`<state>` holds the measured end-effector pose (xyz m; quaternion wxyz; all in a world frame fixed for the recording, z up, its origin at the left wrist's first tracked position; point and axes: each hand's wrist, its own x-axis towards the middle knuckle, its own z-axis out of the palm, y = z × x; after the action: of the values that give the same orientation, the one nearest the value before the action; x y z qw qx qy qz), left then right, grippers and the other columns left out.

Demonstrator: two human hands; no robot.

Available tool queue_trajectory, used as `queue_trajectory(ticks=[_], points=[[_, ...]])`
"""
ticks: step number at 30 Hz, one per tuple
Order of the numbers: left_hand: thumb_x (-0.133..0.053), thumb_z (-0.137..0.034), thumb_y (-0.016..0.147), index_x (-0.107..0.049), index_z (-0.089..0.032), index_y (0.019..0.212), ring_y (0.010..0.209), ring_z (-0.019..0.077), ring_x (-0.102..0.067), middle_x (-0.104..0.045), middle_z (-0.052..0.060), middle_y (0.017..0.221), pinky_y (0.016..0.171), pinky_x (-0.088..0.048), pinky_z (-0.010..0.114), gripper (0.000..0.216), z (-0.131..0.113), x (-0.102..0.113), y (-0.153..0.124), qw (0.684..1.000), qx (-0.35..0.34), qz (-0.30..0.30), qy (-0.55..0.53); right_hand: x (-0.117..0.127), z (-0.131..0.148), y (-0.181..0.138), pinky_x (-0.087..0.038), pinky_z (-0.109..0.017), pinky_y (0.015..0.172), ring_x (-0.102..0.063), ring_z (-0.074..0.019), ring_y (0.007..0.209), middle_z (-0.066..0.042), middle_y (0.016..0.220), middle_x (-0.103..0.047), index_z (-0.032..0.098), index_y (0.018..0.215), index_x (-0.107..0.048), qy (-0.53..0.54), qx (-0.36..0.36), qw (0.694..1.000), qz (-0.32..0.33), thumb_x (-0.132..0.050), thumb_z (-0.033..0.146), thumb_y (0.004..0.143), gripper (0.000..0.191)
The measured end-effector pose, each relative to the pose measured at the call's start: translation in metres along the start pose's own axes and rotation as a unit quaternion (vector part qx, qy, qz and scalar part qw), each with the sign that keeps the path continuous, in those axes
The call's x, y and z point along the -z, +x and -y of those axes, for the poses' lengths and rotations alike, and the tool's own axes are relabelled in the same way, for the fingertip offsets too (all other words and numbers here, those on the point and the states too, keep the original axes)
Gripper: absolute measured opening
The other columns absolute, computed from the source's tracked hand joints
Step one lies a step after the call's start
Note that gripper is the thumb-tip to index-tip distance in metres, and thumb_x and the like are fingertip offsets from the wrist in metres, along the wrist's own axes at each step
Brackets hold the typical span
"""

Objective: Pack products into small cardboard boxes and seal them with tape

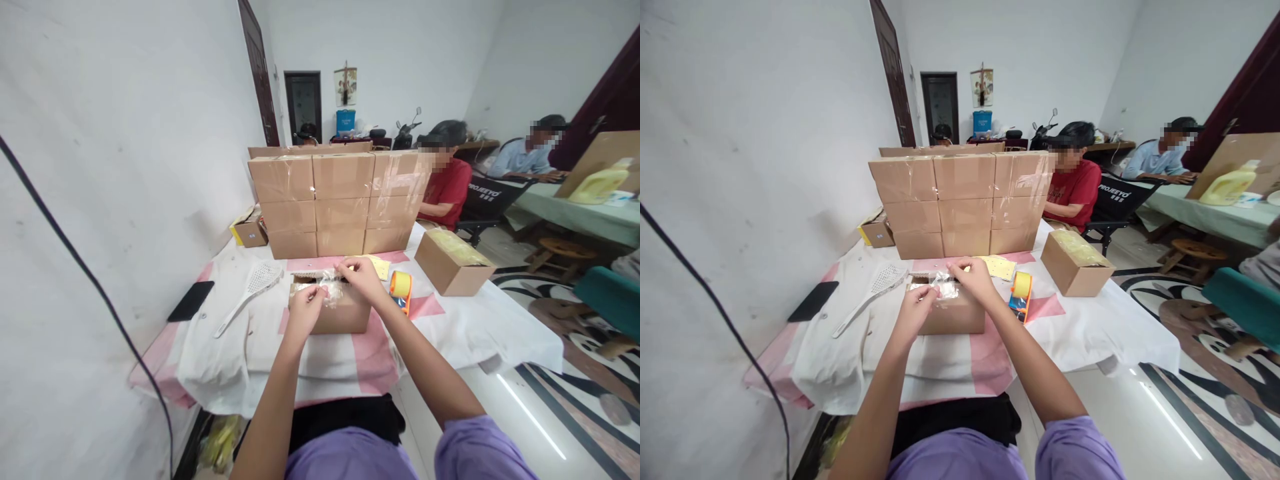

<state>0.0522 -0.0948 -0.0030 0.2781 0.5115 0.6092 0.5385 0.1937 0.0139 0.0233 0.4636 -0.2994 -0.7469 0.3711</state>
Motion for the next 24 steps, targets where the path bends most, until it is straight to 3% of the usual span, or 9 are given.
queue_trajectory(ticks=[3,7,11,14,16,18,21,24], points=[[-0.05,-0.046,0.089,-0.063,-0.021,0.07,0.055,0.0138,-0.047,-0.05,-0.004,0.056,0.055,-0.032,0.025,0.035,0.005,-0.003,0.007,1.0,0.011,0.003,0.011,0.003,-0.002,0.008,-0.047,-0.032,0.078,-0.065,-0.0221,0.081,-0.007,0.08,-0.073,0.019,0.059,-0.067,-0.037,0.0,0.999,-0.017,-0.07,0.044,0.079,0.032],[-0.047,-0.045,0.091,-0.059,-0.021,0.065,0.053,0.0145,-0.051,-0.055,-0.003,0.052,0.057,-0.034,0.026,0.036,0.008,-0.006,0.015,0.999,0.019,0.023,0.028,0.004,-0.004,0.018,-0.041,-0.028,0.061,-0.059,-0.018,0.062,-0.004,0.063,-0.067,0.017,0.063,-0.069,-0.084,-0.033,0.996,0.012,-0.065,0.039,0.081,0.028],[-0.05,-0.04,0.089,-0.06,-0.021,0.062,0.052,0.0156,-0.055,-0.059,-0.001,0.049,0.058,-0.037,0.027,0.035,0.007,-0.007,0.02,0.996,0.043,0.044,0.062,-0.002,-0.012,0.026,-0.036,-0.025,0.055,-0.055,-0.0148,0.055,0.0,0.052,-0.061,0.016,0.06,-0.067,-0.122,-0.054,0.989,0.068,-0.061,0.032,0.081,0.026],[-0.053,-0.036,0.089,-0.07,-0.016,0.094,0.056,0.0189,-0.061,-0.061,-0.002,0.048,0.062,-0.041,0.028,0.027,0.003,-0.006,0.019,0.993,0.07,0.04,0.084,-0.007,-0.02,0.027,-0.032,-0.025,0.054,-0.05,-0.0125,0.052,0.002,0.049,-0.056,0.016,0.053,-0.061,-0.154,-0.057,0.982,0.091,-0.061,0.029,0.08,0.03],[-0.055,-0.033,0.09,-0.061,-0.011,0.126,0.061,0.0216,-0.065,-0.063,-0.003,0.049,0.066,-0.044,0.03,0.043,-0.002,-0.005,0.016,0.991,0.082,0.032,0.097,-0.008,-0.024,0.027,-0.031,-0.025,0.054,-0.048,-0.0118,0.052,0.002,0.048,-0.054,0.016,0.052,-0.06,-0.177,-0.056,0.978,0.092,-0.061,0.029,0.081,0.032],[-0.054,-0.032,0.092,-0.046,-0.009,0.144,0.067,0.0225,-0.068,-0.067,-0.002,0.054,0.07,-0.046,0.031,0.058,-0.007,-0.004,0.012,0.99,0.083,0.025,0.108,-0.009,-0.026,0.026,-0.031,-0.025,0.054,-0.048,-0.0118,0.054,0.002,0.05,-0.054,0.016,0.055,-0.061,-0.201,-0.058,0.974,0.09,-0.06,0.03,0.083,0.032],[-0.051,-0.028,0.094,-0.043,-0.014,0.148,0.071,0.0206,-0.069,-0.07,-0.002,0.062,0.073,-0.047,0.03,0.057,-0.011,-0.002,0.007,0.99,0.074,0.018,0.121,-0.01,-0.027,0.024,-0.032,-0.025,0.056,-0.05,-0.0123,0.057,0.001,0.055,-0.059,0.016,0.059,-0.066,-0.239,-0.065,0.964,0.092,-0.06,0.031,0.085,0.03],[-0.048,-0.024,0.094,-0.062,-0.018,0.133,0.068,0.0188,-0.068,-0.069,-0.002,0.06,0.071,-0.047,0.028,0.041,-0.01,-0.002,0.005,0.987,0.067,0.024,0.142,-0.014,-0.025,0.021,-0.031,-0.026,0.058,-0.054,-0.0139,0.06,-0.001,0.061,-0.066,0.017,0.064,-0.07,-0.281,-0.074,0.952,0.095,-0.062,0.029,0.085,0.026]])
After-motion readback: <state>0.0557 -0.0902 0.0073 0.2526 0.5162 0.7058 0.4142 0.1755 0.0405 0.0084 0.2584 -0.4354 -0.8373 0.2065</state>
